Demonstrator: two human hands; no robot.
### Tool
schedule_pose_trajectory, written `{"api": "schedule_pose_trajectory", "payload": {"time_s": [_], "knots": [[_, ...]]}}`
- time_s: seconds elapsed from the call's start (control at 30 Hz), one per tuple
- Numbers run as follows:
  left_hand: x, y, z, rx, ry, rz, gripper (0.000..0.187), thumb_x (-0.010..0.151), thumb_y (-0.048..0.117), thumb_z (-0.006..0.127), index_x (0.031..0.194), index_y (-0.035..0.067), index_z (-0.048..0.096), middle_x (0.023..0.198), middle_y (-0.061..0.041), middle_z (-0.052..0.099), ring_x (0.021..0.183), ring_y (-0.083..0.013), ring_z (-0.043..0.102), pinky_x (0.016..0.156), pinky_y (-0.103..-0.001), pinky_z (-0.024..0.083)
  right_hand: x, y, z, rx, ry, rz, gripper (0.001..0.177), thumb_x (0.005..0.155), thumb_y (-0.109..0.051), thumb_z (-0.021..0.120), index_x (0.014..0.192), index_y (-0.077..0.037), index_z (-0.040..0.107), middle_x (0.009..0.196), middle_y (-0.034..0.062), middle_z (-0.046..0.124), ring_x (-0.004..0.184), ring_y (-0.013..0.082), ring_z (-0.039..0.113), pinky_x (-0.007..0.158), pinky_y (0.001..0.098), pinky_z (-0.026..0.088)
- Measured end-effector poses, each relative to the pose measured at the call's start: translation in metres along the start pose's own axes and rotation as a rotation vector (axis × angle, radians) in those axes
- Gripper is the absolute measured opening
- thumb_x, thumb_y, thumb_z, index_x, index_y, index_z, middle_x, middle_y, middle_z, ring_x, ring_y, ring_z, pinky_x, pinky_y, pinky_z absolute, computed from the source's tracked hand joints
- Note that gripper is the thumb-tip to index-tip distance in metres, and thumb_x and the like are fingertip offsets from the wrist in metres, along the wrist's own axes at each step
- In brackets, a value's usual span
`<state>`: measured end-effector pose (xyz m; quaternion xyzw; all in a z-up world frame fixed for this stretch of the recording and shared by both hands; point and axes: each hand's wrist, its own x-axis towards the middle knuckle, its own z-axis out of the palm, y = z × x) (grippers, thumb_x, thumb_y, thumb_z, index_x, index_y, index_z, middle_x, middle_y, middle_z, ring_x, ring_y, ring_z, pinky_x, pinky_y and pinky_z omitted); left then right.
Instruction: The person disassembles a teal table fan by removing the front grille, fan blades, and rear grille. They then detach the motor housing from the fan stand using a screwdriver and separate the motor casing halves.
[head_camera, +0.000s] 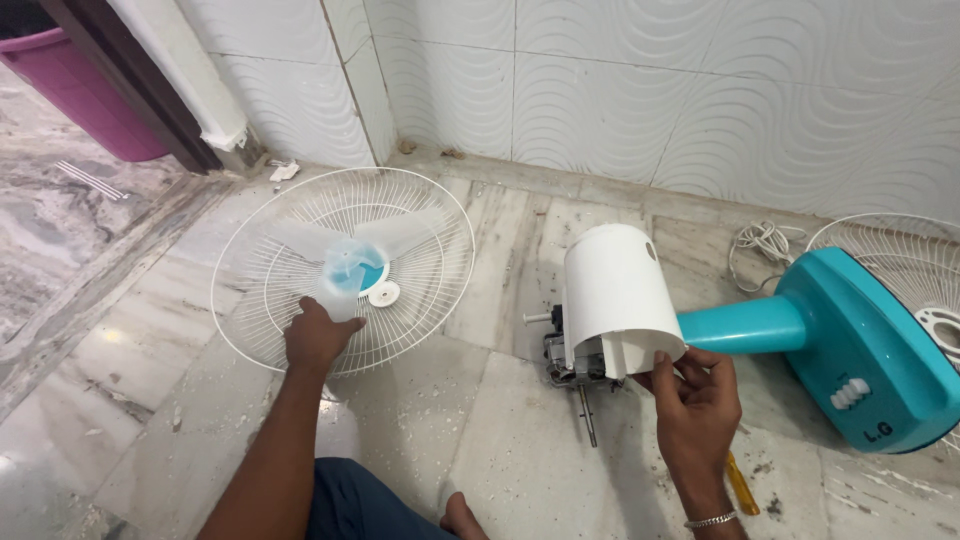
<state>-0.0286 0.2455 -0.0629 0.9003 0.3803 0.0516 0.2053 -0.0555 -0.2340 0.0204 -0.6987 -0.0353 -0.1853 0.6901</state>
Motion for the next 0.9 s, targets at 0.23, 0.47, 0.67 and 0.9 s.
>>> {"api": "schedule_pose_trajectory", "payload": {"time_s": [0.23, 0.47, 0.67, 0.9], "knots": [[0.003, 0.001, 0.001, 0.054, -0.067, 0.031, 0.102, 0.067, 0.065, 0.087, 0.128, -0.007, 0.048, 0.112, -0.027, 0.072, 0.105, -0.0401, 0.072, 0.091, -0.047, 0.058, 0.0, -0.001, 0.001, -0.011, 0.018, 0.037, 0.025, 0.098, 0.0, 0.06, 0.118, 0.006, 0.046, 0.117, 0.029, 0.067, 0.102, 0.0282, 0.074, 0.084, 0.0391, 0.062], [-0.001, 0.004, 0.002, -0.011, -0.11, 0.033, 0.108, 0.064, 0.065, 0.089, 0.131, -0.007, 0.046, 0.114, -0.028, 0.07, 0.106, -0.0398, 0.072, 0.09, -0.046, 0.059, -0.001, 0.0, 0.003, 0.001, 0.001, 0.017, 0.024, 0.099, 0.001, 0.06, 0.118, 0.006, 0.047, 0.118, 0.0287, 0.067, 0.105, 0.0285, 0.074, 0.085, 0.0394, 0.062], [-0.01, 0.012, -0.005, -0.006, -0.103, 0.021, 0.11, 0.061, 0.069, 0.088, 0.132, -0.006, 0.048, 0.117, -0.029, 0.069, 0.109, -0.0406, 0.071, 0.092, -0.048, 0.059, 0.0, 0.004, 0.001, 0.055, -0.003, -0.024, 0.022, 0.099, 0.001, 0.06, 0.116, 0.007, 0.046, 0.116, 0.0267, 0.069, 0.104, 0.0275, 0.074, 0.085, 0.0397, 0.062], [-0.045, 0.051, -0.031, 0.036, 0.087, 0.111, 0.123, 0.066, 0.073, 0.083, 0.151, 0.0, 0.034, 0.149, -0.028, 0.044, 0.132, -0.0459, 0.048, 0.101, -0.057, 0.047, 0.001, 0.005, 0.002, 0.014, 0.023, 0.0, 0.02, 0.1, 0.001, 0.06, 0.116, 0.007, 0.049, 0.11, 0.0247, 0.07, 0.099, 0.0251, 0.074, 0.085, 0.0391, 0.062]]}}
